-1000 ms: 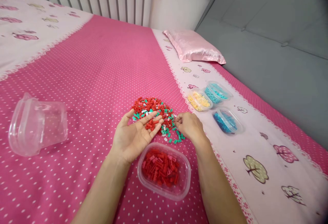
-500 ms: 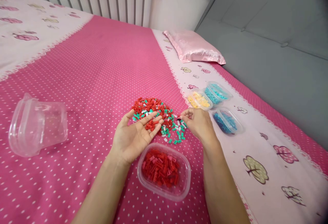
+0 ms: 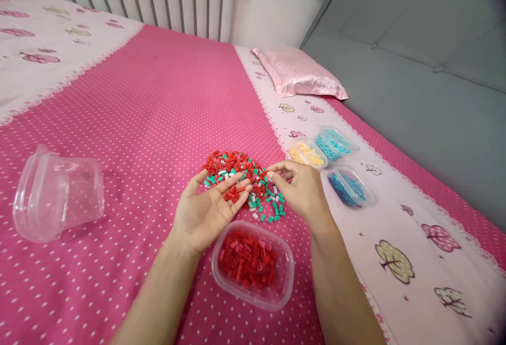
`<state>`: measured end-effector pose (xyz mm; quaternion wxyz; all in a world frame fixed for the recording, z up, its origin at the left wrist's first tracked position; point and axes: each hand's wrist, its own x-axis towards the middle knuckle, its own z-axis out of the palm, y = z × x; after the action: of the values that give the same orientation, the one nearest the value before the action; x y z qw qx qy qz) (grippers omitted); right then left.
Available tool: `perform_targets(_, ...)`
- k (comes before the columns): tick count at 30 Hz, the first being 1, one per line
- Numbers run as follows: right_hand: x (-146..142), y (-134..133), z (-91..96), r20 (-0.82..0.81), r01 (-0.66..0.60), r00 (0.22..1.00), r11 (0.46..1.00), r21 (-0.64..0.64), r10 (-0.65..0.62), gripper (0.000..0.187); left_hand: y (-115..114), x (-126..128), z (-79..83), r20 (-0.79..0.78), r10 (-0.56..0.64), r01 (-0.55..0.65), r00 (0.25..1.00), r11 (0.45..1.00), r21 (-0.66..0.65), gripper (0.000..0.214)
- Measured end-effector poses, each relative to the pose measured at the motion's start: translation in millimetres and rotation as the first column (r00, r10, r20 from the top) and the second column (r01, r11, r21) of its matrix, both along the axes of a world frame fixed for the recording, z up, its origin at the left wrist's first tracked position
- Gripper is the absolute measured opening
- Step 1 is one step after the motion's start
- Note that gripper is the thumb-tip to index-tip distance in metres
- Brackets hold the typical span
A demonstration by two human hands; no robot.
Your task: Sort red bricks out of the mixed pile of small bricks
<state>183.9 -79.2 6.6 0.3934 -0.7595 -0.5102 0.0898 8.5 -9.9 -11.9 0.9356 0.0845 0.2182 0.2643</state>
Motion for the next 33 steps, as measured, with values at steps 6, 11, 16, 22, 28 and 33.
perform_targets(6,-19.0,3.3,1.1,-0.111,-0.118,0.984,0.976,0.180,0.140,0.015,0.0,0.9,0.6,0.020,-0.017,0.017,1.000,1.000,0.004,0.058)
perform_targets(11,-19.9,5.2,-3.4,-0.130,-0.110,0.982,0.978,0.175,0.134,0.022,-0.9,1.2,1.6,0.015,-0.001,0.001,1.000,1.000,-0.009,0.059)
perform_targets(16,-1.2,4.5,-6.7,-0.022,0.072,0.997,0.994,0.080,-0.071,0.022,-1.2,1.1,1.2,0.008,0.006,-0.006,1.000,1.000,-0.007,0.060)
perform_targets(22,12.4,8.3,-20.8,0.203,0.196,0.967,0.960,-0.202,-0.155,0.025,-0.8,1.0,0.6,-0.004,0.011,-0.011,1.000,1.000,0.006,0.059)
perform_targets(28,10.1,15.3,-34.9,0.247,0.096,0.969,0.938,-0.332,-0.012,0.030,-0.5,1.8,1.5,-0.012,0.006,-0.006,1.000,1.000,0.005,0.059)
perform_targets(33,13.1,17.8,-41.8,0.248,0.120,0.968,0.927,-0.355,-0.030,0.022,-0.3,0.3,-0.1,-0.004,0.004,-0.004,1.000,1.000,0.002,0.059)
